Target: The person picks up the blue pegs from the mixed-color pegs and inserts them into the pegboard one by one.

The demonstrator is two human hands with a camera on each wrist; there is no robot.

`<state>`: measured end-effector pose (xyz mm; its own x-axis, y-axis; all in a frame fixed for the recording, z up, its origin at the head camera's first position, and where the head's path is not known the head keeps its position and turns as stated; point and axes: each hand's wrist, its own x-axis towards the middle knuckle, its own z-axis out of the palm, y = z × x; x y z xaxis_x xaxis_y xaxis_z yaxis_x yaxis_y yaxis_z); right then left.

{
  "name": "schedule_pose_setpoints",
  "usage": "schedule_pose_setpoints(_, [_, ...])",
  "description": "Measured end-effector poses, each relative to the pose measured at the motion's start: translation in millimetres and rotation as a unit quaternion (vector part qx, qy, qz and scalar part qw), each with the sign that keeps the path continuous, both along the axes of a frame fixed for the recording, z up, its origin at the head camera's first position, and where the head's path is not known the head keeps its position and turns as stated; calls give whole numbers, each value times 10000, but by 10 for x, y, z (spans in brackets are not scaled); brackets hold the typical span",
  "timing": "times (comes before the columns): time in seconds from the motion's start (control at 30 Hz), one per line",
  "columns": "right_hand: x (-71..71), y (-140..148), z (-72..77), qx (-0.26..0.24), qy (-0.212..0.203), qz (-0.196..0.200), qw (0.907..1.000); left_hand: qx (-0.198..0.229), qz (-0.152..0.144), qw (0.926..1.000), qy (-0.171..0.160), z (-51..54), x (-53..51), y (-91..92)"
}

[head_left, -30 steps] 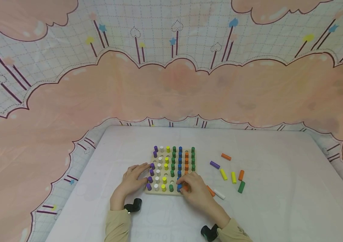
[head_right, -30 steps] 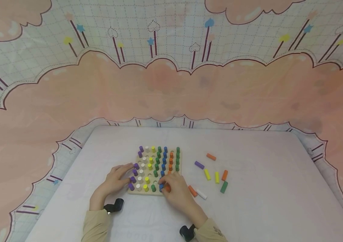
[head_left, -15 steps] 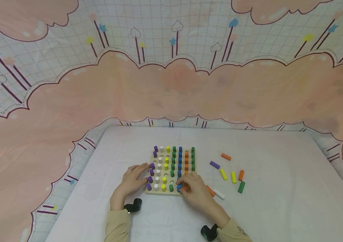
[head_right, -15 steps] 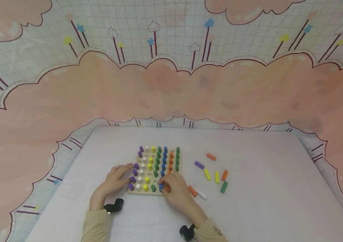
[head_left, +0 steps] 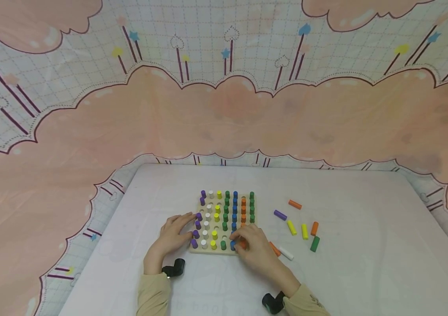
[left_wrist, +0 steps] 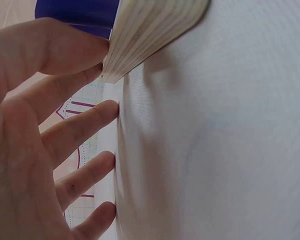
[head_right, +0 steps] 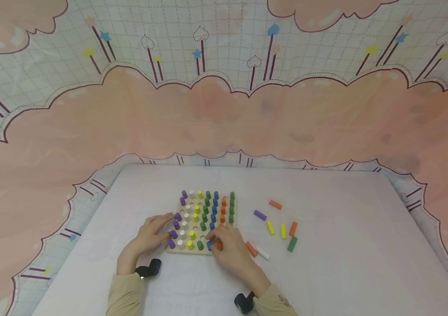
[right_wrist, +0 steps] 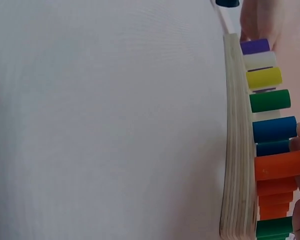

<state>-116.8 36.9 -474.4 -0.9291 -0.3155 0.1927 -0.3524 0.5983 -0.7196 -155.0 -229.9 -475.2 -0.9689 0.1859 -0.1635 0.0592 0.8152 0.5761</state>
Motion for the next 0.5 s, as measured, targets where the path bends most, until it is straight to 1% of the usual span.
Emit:
schedule_pose_setpoints(0.13, [-28,47,30,-208,-7,-160,9997,-36,-14,10000,-61,-17,-19,1])
schedule_pose_setpoints(0.3, [-66,129,156,-434,-190,-437,9979,65,90,9998,-170,-40,-38,-41])
schedule_pose_setpoints(0.4, [-84,200,253,-496,-251,-635,9964,164,190,9996,-149,-40,-41,-85])
schedule_pose_setpoints(0.47, [-99,266,311,-553,-155,-753,9955,241,222,9995,-30,-27,-40,-110])
schedule_pose_setpoints(0.5, [-109,303,332,-568,-22,-811,9951,280,220,9993,64,-16,-38,-122])
